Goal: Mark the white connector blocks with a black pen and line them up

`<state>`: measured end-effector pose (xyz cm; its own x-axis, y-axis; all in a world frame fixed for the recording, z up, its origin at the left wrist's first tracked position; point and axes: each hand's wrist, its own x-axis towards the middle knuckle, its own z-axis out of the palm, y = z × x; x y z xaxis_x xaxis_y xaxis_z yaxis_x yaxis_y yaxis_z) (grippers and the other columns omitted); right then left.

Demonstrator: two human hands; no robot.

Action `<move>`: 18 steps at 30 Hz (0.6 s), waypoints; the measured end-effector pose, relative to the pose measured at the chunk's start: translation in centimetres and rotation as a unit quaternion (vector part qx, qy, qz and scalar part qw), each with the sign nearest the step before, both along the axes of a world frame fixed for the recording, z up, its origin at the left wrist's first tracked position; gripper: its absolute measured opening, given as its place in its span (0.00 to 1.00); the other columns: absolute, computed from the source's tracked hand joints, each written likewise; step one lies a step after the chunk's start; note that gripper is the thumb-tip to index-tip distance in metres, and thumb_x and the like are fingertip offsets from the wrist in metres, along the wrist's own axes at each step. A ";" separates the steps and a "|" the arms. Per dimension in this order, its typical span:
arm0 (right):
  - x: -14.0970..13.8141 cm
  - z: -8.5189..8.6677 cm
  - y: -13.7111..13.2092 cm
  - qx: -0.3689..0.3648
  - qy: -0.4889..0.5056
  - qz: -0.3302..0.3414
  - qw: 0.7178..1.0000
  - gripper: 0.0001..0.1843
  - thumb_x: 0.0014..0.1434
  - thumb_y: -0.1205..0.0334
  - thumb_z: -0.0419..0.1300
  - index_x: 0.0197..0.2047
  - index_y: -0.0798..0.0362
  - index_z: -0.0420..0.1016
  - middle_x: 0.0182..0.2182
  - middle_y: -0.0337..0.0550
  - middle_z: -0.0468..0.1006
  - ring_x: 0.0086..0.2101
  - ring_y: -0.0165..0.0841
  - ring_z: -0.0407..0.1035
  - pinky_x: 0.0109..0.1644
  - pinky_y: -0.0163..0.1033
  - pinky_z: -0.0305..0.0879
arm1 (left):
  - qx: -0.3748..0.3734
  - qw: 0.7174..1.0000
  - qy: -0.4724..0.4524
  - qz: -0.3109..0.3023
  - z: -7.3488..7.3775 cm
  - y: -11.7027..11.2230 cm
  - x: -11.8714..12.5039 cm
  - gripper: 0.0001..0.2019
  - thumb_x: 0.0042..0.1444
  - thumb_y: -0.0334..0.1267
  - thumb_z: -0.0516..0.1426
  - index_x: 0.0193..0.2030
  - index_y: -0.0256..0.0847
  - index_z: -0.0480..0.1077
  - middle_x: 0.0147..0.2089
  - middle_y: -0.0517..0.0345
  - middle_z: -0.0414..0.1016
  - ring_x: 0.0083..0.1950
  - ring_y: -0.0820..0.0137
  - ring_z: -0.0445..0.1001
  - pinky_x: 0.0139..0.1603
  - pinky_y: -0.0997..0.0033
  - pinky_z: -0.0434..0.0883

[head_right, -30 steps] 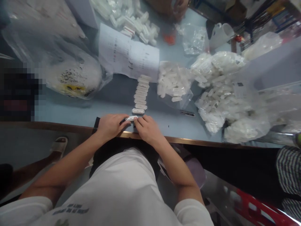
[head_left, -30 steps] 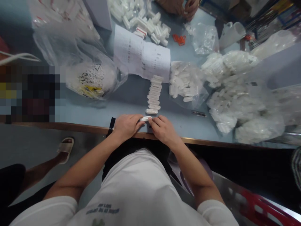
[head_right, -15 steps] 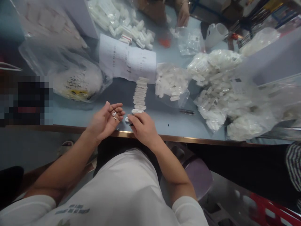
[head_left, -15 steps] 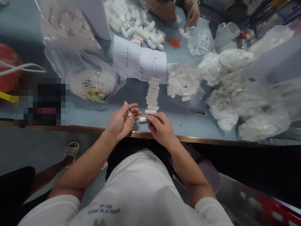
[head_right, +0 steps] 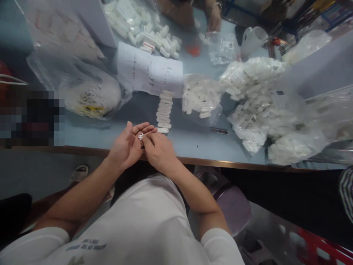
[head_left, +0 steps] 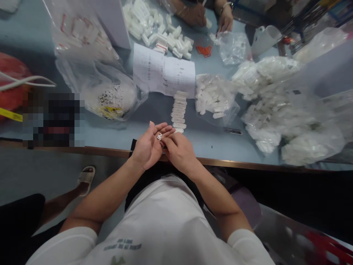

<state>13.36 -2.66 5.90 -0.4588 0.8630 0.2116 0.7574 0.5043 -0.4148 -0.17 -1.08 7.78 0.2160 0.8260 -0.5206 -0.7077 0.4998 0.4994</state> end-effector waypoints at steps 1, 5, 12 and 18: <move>0.0 -0.2 -0.1 0.012 -0.012 0.001 1.000 0.13 0.66 0.63 0.50 0.42 0.54 0.77 0.35 0.49 0.76 0.37 0.38 0.66 0.41 0.43 0.62 | -0.003 1.000 0.003 0.003 0.0 0.0 0.1 0.22 0.67 0.54 0.50 0.47 0.35 0.71 0.49 0.46 0.77 0.56 0.63 0.75 0.63 0.60 0.68; 0.2 -0.9 -0.2 0.004 0.032 0.003 0.999 0.10 0.62 0.65 0.54 0.42 0.55 0.75 0.37 0.50 0.76 0.40 0.39 0.66 0.44 0.43 0.64 | -0.005 1.000 0.001 0.004 -0.2 -0.1 0.5 0.21 0.68 0.52 0.48 0.46 0.35 0.71 0.48 0.47 0.77 0.55 0.64 0.76 0.63 0.60 0.69; 2.6 -0.1 0.5 -0.104 0.192 -0.129 0.967 0.06 0.57 0.65 0.55 0.37 0.50 0.72 0.32 0.39 0.76 0.32 0.31 0.68 0.39 0.36 0.65 | 0.039 0.995 0.094 0.017 -1.6 0.2 -0.6 0.13 0.62 0.46 0.58 0.42 0.36 0.71 0.37 0.54 0.76 0.38 0.72 0.77 0.41 0.73 0.74; 5.2 -0.5 1.0 -0.146 0.219 -0.197 0.944 0.04 0.55 0.61 0.59 0.34 0.50 0.73 0.29 0.37 0.77 0.29 0.31 0.68 0.36 0.36 0.65 | 0.101 0.948 0.299 -0.032 -3.5 0.6 -2.8 0.10 0.58 0.45 0.60 0.36 0.41 0.72 0.22 0.67 0.61 0.21 0.79 0.56 0.21 0.77 0.54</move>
